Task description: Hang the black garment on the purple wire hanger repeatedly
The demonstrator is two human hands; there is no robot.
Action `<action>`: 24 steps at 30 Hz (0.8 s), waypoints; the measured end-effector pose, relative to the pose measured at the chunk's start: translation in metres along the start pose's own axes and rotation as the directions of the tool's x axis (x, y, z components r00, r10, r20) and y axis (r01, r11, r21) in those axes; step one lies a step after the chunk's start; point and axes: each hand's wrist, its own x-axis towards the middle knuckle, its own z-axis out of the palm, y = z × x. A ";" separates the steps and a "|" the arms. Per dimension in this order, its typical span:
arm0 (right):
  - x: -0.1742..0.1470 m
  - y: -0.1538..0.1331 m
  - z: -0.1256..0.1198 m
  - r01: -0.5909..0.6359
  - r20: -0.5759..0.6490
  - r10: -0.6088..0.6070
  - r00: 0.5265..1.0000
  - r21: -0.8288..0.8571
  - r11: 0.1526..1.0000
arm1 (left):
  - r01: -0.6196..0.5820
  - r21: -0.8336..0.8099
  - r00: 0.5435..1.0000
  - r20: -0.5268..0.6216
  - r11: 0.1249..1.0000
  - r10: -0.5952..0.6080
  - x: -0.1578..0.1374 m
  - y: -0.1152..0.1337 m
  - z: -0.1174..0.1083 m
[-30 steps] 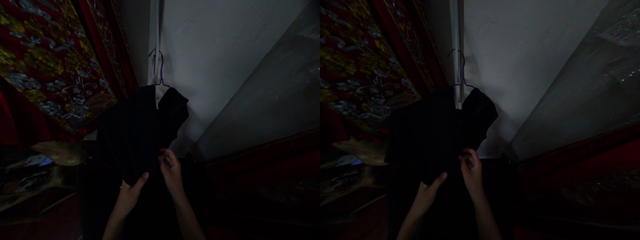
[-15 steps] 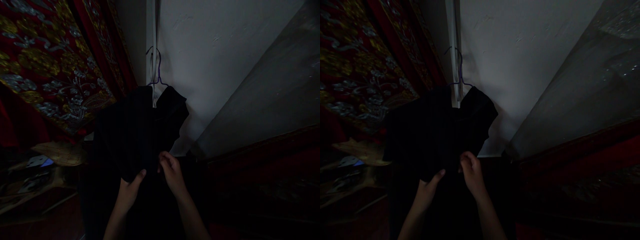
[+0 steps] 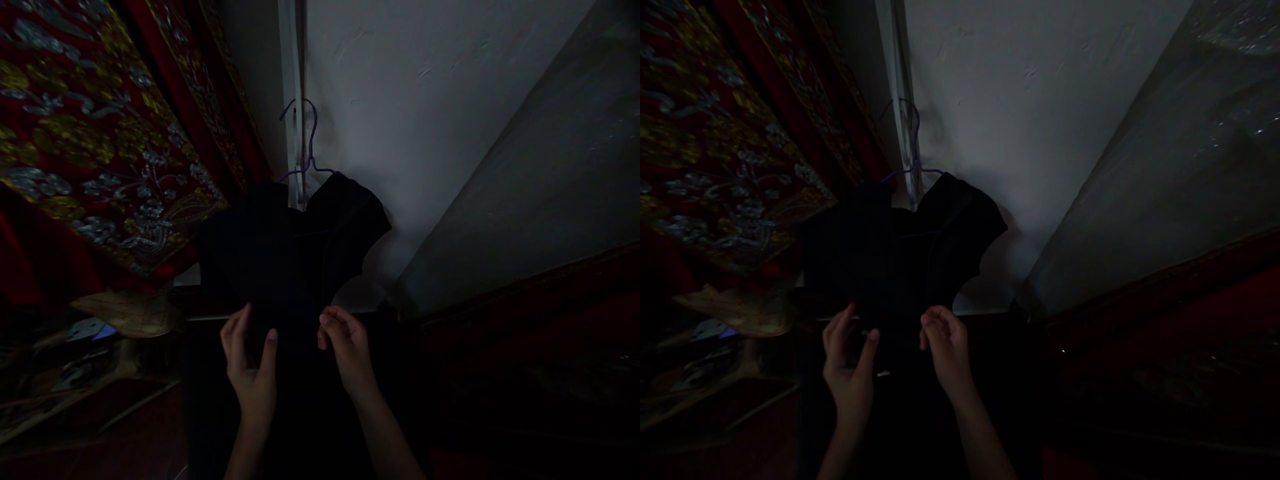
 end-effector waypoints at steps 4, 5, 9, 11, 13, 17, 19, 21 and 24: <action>-0.005 -0.002 0.004 -0.011 0.058 0.010 0.998 0.024 1.000 | -0.031 -0.095 0.948 0.311 0.995 0.060 -0.008 0.006 0.016; -0.006 -0.003 0.004 -0.014 0.072 0.012 0.997 0.026 1.000 | -0.019 -0.116 0.939 0.340 0.993 0.058 -0.009 0.007 0.020; -0.010 -0.007 0.002 -0.017 0.089 0.014 0.996 0.031 0.999 | 0.005 -0.115 0.937 0.347 0.993 0.035 -0.007 0.012 0.034; -0.010 -0.007 0.001 -0.014 0.077 0.011 0.997 0.035 0.999 | 0.001 -0.111 0.936 0.349 0.994 0.038 -0.004 0.014 0.039; -0.009 -0.005 0.000 -0.006 0.057 0.003 0.998 0.039 0.999 | -0.005 -0.122 0.936 0.348 0.993 0.048 -0.001 0.016 0.042; -0.006 -0.001 -0.001 0.010 0.053 -0.009 0.999 -0.011 1.000 | -0.087 -0.148 0.941 0.314 0.985 0.130 0.000 0.014 0.045; -0.006 -0.002 -0.004 0.009 0.110 -0.001 0.994 -0.068 0.998 | -0.174 -0.161 0.940 0.267 0.971 0.213 -0.001 0.011 0.044; -0.007 -0.004 -0.007 0.014 0.171 0.008 0.985 -0.125 0.992 | -0.238 -0.165 0.934 0.233 0.957 0.273 -0.003 0.008 0.042; -0.010 -0.009 -0.010 0.039 0.211 -0.003 0.977 -0.167 0.985 | -0.257 -0.162 0.928 0.233 0.953 0.290 -0.005 0.004 0.039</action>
